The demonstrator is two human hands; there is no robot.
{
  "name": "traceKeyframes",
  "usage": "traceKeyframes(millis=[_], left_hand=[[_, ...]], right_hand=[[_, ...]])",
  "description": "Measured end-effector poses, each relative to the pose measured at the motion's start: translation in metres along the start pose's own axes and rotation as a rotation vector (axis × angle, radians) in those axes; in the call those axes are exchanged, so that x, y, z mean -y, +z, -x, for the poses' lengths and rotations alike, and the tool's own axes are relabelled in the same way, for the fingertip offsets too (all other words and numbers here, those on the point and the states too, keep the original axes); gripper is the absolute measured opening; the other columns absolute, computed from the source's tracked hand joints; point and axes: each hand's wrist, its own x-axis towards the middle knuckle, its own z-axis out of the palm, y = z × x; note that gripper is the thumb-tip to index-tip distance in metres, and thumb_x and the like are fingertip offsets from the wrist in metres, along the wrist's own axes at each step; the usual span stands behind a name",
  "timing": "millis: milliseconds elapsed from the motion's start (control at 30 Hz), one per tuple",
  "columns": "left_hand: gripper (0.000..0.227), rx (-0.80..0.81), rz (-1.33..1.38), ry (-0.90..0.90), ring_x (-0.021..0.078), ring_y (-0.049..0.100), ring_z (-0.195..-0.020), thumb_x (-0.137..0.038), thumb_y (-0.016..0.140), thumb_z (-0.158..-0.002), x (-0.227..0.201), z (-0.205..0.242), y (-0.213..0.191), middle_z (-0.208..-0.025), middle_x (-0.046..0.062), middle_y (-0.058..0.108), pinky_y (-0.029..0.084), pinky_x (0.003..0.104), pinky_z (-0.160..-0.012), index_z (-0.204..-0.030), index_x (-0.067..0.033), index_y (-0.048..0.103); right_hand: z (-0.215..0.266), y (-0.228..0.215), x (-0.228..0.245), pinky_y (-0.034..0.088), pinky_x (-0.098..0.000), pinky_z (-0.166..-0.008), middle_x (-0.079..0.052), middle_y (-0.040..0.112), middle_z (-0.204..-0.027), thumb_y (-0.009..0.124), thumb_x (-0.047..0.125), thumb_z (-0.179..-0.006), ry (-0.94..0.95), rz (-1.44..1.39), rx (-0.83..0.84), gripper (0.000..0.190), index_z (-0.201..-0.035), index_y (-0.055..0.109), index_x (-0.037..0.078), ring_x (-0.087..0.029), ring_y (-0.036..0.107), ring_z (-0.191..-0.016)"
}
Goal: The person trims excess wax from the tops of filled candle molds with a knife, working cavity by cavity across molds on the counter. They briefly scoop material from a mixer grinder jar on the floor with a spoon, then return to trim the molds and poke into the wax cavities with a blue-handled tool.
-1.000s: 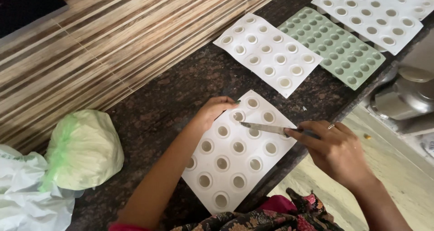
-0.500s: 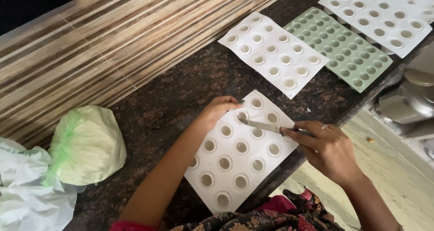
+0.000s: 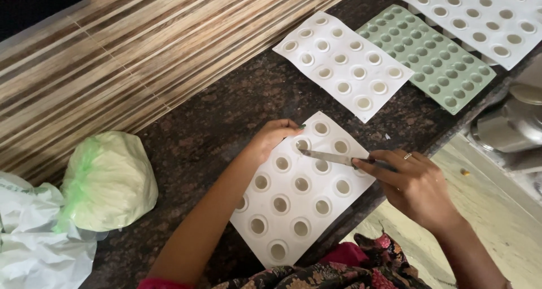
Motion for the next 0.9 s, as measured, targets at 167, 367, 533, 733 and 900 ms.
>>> traceKeyframes(millis=[167, 367, 533, 733, 900], left_hand=[[0.012, 0.017, 0.037, 0.026, 0.0126, 0.066, -0.069, -0.015, 0.076, -0.089, 0.004, -0.003, -0.001, -0.082, 0.005, 0.07, 0.054, 0.03, -0.06, -0.092, -0.0059, 0.068], [0.013, -0.01, 0.006, 0.002, 0.0125, 0.066, -0.068, -0.016, 0.077, -0.088, 0.001, -0.001, 0.001, -0.081, 0.005, 0.07, 0.053, 0.03, -0.06, -0.09, -0.0064, 0.068], [0.014, -0.003, 0.004, 0.026, 0.0119, 0.065, -0.069, -0.017, 0.078, -0.088, 0.002, -0.002, 0.0, -0.081, 0.004, 0.07, 0.053, 0.029, -0.06, -0.091, -0.0064, 0.069], [0.016, 0.01, -0.021, 0.047, 0.0118, 0.066, -0.07, -0.019, 0.078, -0.087, 0.001, 0.003, 0.0, -0.082, 0.004, 0.07, 0.054, 0.028, -0.061, -0.092, -0.0066, 0.069], [0.018, 0.002, -0.053, 0.059, 0.0118, 0.066, -0.07, -0.02, 0.079, -0.087, 0.0, 0.001, 0.0, -0.082, 0.004, 0.07, 0.053, 0.028, -0.06, -0.092, -0.007, 0.069]], right_hand=[[0.007, 0.01, -0.01, 0.057, -0.0356, -0.069, 0.004, 0.073, -0.118, 0.076, 0.008, -0.068, 0.032, -0.011, 0.004, 0.061, -0.123, 0.073, 0.034, -0.017, 0.071, -0.083], [0.028, 0.028, -0.042, 0.05, -0.0274, -0.048, 0.009, 0.075, -0.125, 0.073, 0.007, -0.085, 0.002, 0.073, 0.051, 0.057, -0.13, 0.073, 0.042, -0.009, 0.069, -0.075], [0.002, 0.01, -0.03, 0.058, -0.0332, -0.065, 0.003, 0.074, -0.116, 0.074, 0.006, -0.072, -0.118, 0.035, -0.047, 0.058, -0.124, 0.073, 0.032, -0.017, 0.072, -0.083], [-0.009, 0.011, -0.041, 0.058, -0.0326, -0.064, 0.0, 0.076, -0.116, 0.077, 0.006, -0.073, -0.116, -0.131, -0.014, 0.05, -0.118, 0.076, 0.028, -0.018, 0.071, -0.08], [-0.009, 0.018, -0.058, 0.058, -0.0326, -0.067, 0.002, 0.077, -0.114, 0.074, -0.002, -0.069, -0.159, -0.124, -0.035, 0.056, -0.116, 0.077, 0.028, -0.017, 0.07, -0.077]])
